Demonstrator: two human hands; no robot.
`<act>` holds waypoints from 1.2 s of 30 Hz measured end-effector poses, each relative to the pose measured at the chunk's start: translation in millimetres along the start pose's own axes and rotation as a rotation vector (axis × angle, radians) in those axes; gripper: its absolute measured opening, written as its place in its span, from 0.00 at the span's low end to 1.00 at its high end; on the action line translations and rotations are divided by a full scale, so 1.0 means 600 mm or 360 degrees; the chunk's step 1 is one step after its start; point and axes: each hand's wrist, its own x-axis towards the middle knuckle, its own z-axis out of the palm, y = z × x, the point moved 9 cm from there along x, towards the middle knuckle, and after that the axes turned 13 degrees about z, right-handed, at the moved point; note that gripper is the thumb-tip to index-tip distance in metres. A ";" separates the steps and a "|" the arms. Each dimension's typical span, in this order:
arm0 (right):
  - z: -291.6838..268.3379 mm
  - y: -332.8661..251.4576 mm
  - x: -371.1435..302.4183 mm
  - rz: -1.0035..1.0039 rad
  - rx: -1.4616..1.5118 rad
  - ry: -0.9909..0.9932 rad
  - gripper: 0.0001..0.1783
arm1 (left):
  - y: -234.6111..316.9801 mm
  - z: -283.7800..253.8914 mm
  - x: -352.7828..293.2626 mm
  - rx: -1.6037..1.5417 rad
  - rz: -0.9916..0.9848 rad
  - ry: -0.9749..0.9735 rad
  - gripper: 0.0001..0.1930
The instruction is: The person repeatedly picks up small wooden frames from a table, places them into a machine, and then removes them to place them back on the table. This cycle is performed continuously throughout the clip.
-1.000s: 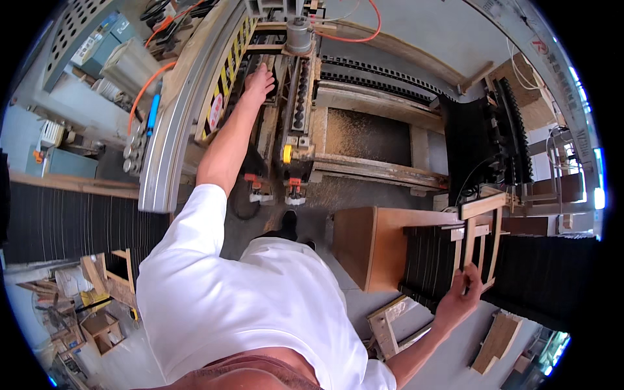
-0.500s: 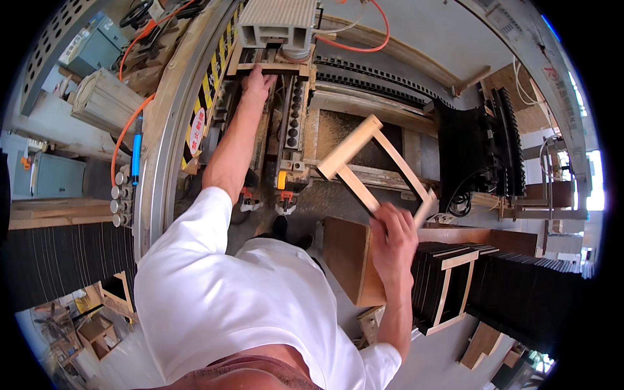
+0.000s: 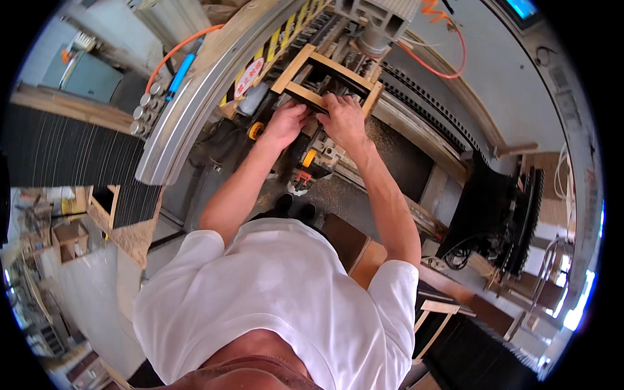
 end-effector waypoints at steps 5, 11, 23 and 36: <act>0.027 0.013 0.002 0.0063 0.0053 -0.0079 0.14 | -0.005 -0.022 -0.009 0.0038 0.0046 0.0246 0.13; 0.045 0.056 0.063 0.0173 0.0101 -0.0037 0.12 | 0.048 -0.038 -0.130 0.0168 0.0140 0.0249 0.20; 0.123 0.081 0.211 0.0196 -0.0590 -0.0088 0.09 | 0.177 -0.136 -0.427 0.0379 0.0102 0.0343 0.17; 0.169 0.084 0.340 0.0096 -0.1308 -0.0208 0.11 | 0.251 -0.313 -0.465 0.0338 0.0002 0.0566 0.17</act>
